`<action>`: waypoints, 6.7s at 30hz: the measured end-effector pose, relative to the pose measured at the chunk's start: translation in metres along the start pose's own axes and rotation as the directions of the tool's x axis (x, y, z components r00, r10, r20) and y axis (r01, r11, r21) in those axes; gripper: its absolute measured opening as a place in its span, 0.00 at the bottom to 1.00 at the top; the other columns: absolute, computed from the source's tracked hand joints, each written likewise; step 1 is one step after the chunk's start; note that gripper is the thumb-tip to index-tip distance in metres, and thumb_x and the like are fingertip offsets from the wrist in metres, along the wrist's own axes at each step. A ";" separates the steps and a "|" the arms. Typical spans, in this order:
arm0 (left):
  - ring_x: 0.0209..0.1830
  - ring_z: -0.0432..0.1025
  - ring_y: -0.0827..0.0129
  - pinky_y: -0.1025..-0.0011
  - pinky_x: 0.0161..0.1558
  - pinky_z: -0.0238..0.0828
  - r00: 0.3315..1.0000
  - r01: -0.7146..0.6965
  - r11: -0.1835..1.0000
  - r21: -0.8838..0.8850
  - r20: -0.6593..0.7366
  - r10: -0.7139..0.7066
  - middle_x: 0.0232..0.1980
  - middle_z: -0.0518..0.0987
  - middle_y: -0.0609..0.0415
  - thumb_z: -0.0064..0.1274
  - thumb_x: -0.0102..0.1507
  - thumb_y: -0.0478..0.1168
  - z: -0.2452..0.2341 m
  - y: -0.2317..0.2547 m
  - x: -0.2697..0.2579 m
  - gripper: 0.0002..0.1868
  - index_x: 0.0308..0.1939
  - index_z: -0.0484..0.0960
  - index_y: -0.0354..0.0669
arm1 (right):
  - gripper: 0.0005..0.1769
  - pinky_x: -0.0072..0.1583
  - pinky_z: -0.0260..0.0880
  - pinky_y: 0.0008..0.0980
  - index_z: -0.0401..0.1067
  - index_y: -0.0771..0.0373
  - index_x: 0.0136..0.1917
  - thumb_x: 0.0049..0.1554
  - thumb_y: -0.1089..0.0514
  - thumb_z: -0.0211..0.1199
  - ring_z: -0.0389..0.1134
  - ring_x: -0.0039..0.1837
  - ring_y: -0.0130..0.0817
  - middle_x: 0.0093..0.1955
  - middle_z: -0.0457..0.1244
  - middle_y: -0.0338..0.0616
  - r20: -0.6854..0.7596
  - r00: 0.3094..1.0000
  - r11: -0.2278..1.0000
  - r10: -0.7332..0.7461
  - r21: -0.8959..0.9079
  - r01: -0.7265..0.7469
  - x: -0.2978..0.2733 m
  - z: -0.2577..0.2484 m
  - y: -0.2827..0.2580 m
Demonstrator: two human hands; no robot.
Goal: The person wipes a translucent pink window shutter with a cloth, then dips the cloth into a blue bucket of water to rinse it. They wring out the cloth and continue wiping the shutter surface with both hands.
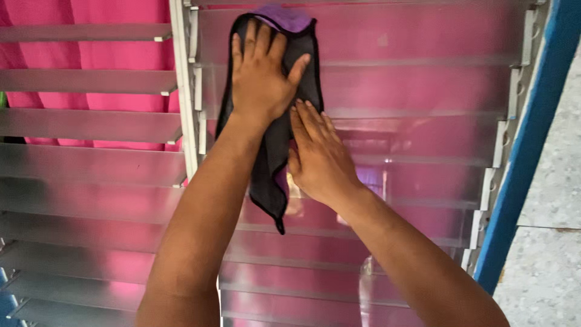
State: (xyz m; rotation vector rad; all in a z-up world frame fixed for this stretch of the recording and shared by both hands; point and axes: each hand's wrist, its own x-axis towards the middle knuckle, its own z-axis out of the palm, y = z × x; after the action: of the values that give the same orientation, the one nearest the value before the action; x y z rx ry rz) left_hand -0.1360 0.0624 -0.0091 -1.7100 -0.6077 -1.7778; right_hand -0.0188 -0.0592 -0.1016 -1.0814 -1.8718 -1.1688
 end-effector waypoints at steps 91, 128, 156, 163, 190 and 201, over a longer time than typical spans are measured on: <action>0.79 0.52 0.39 0.42 0.78 0.38 0.988 -0.156 0.986 -0.051 0.009 0.157 0.72 0.67 0.32 0.43 0.76 0.50 0.013 0.030 -0.003 0.22 0.62 0.79 0.36 | 0.07 0.51 0.72 0.41 0.80 0.58 0.48 0.60 0.68 0.66 0.71 0.52 0.40 0.50 0.68 0.37 -0.400 0.916 0.977 -0.039 -0.209 -0.049 0.060 -0.086 0.151; 0.73 0.56 0.35 0.35 0.73 0.46 0.984 -0.177 0.983 -0.048 -0.027 0.176 0.69 0.68 0.38 0.50 0.72 0.47 0.009 0.037 0.007 0.21 0.66 0.77 0.45 | 0.09 0.48 0.70 0.43 0.77 0.55 0.42 0.50 0.56 0.76 0.71 0.48 0.41 0.46 0.67 0.38 -0.333 0.916 0.965 0.224 -0.059 -0.257 0.079 -0.094 0.150; 0.74 0.55 0.37 0.33 0.73 0.44 0.986 -0.160 0.987 -0.034 -0.049 0.158 0.69 0.67 0.38 0.49 0.73 0.47 0.020 0.051 0.012 0.20 0.67 0.77 0.46 | 0.07 0.48 0.71 0.41 0.80 0.56 0.45 0.54 0.58 0.77 0.73 0.47 0.39 0.46 0.71 0.40 -0.312 0.946 0.983 0.091 -0.122 -0.135 0.076 -0.098 0.156; 0.73 0.55 0.36 0.33 0.72 0.44 0.983 -0.178 0.983 -0.040 -0.062 0.175 0.69 0.67 0.38 0.50 0.72 0.47 0.018 0.051 0.013 0.20 0.66 0.77 0.45 | 0.12 0.48 0.70 0.41 0.82 0.55 0.48 0.51 0.54 0.80 0.72 0.47 0.43 0.48 0.71 0.40 -0.322 0.945 0.982 -0.065 -0.191 0.003 0.067 -0.113 0.155; 0.75 0.55 0.36 0.35 0.73 0.45 0.985 -0.171 0.984 -0.042 0.007 0.171 0.70 0.67 0.37 0.48 0.74 0.48 0.011 0.049 0.013 0.20 0.67 0.77 0.44 | 0.18 0.46 0.70 0.41 0.84 0.54 0.49 0.51 0.43 0.79 0.72 0.44 0.41 0.43 0.71 0.38 -0.235 0.948 0.887 -0.216 -0.453 0.090 0.065 -0.130 0.176; 0.74 0.56 0.36 0.36 0.73 0.46 0.983 -0.185 0.983 -0.024 -0.013 0.184 0.69 0.68 0.38 0.50 0.73 0.48 0.011 0.050 0.014 0.20 0.66 0.78 0.45 | 0.18 0.44 0.68 0.41 0.82 0.54 0.44 0.53 0.39 0.77 0.72 0.45 0.40 0.45 0.71 0.38 -0.256 0.911 0.819 -0.323 -0.558 0.133 0.063 -0.124 0.186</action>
State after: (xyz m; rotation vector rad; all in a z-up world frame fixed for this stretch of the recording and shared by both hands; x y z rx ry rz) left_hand -0.0936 0.0324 0.0017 -1.7131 -0.4090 -1.6693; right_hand 0.1345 -0.1080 0.0661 -0.8544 -1.4621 -1.9678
